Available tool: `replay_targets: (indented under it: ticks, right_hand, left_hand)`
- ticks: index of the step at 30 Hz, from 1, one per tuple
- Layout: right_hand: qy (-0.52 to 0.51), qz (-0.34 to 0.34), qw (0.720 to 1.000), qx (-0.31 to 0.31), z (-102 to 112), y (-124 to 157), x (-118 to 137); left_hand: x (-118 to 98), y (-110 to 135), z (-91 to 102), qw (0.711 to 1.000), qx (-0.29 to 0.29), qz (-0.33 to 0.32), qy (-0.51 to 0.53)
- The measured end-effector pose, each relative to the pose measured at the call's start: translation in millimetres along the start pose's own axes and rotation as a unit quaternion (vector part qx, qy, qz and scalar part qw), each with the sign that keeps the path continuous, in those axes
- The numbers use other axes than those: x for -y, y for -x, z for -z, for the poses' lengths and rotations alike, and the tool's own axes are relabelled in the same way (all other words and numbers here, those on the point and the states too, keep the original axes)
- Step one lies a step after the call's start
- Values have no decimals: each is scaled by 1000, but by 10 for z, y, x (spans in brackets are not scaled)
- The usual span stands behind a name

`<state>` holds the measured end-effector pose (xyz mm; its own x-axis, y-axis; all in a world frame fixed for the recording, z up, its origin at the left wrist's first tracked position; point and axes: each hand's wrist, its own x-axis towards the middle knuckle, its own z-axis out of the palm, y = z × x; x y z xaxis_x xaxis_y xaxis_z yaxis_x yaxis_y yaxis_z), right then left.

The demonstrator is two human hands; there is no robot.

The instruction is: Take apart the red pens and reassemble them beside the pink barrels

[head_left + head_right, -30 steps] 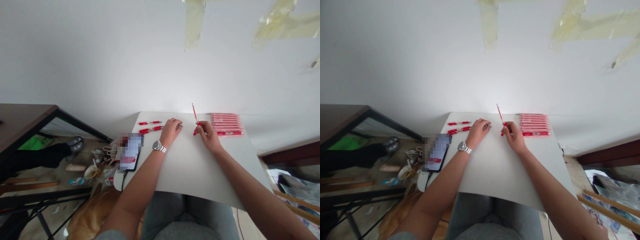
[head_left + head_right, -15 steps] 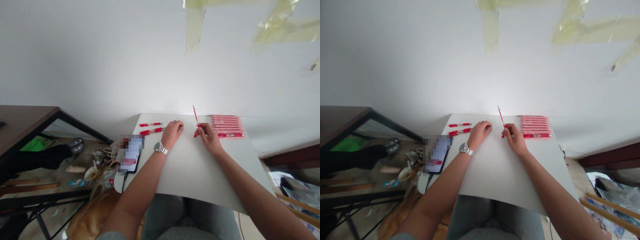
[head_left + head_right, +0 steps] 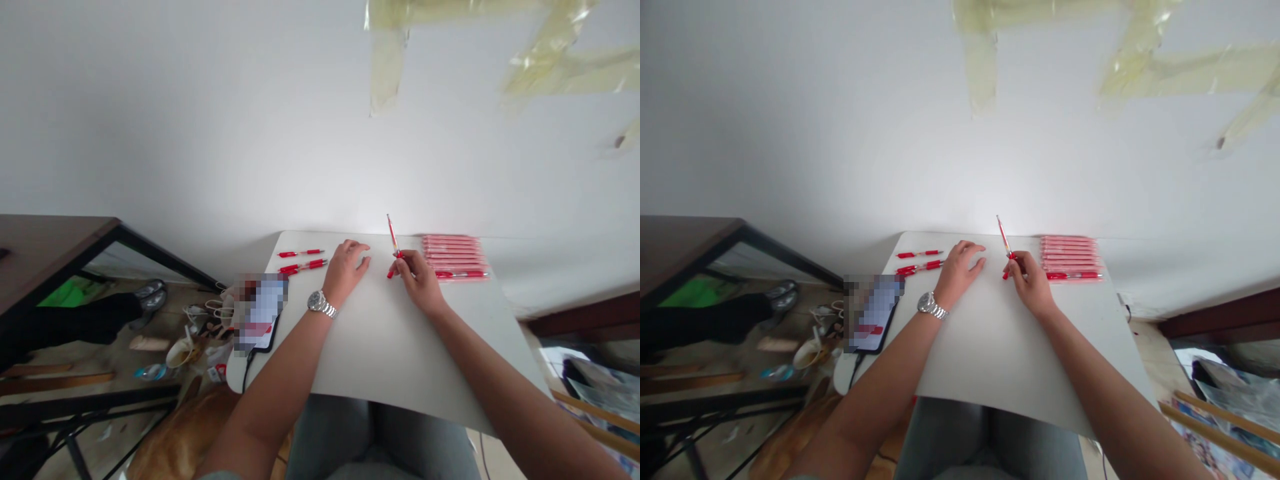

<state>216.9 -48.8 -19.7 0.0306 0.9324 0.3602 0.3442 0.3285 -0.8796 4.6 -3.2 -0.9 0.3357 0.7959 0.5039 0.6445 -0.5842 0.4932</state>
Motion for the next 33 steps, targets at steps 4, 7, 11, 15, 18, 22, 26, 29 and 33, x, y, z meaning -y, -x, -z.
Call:
replay_targets:
  ticks: [4,7,11,15,18,22,26,29,33]
  right_hand:
    - [-7,-1,1000,-5,-3,6,-10]
    - [-3,-1,1000,-16,10,5,-34]
    - [-13,-7,999,-31,22,2,-52]
    - [-20,-11,999,-32,21,5,-33]
    - [-19,-11,999,-29,21,7,-18]
    - [-11,-13,999,-27,24,6,-22]
    - [-6,-8,1000,-24,26,3,-27]
    - [-11,-3,1000,-20,26,2,-22]
    - [-16,-12,1000,-12,30,3,-26]
  left_hand:
    - [-168,20,-29,994,78,-81,1]
    - [-243,40,-69,987,124,-107,2]
    - [-263,49,-100,982,149,-119,-10]
    - [-260,42,-123,977,167,-130,-17]
    - [-276,31,-147,978,167,-123,-21]
    - [-310,27,-180,982,156,-106,-22]
    - [-312,37,-189,986,145,-77,-21]
    - [-284,43,-175,991,127,-48,-9]
    - [-232,34,-139,996,79,-2,48]
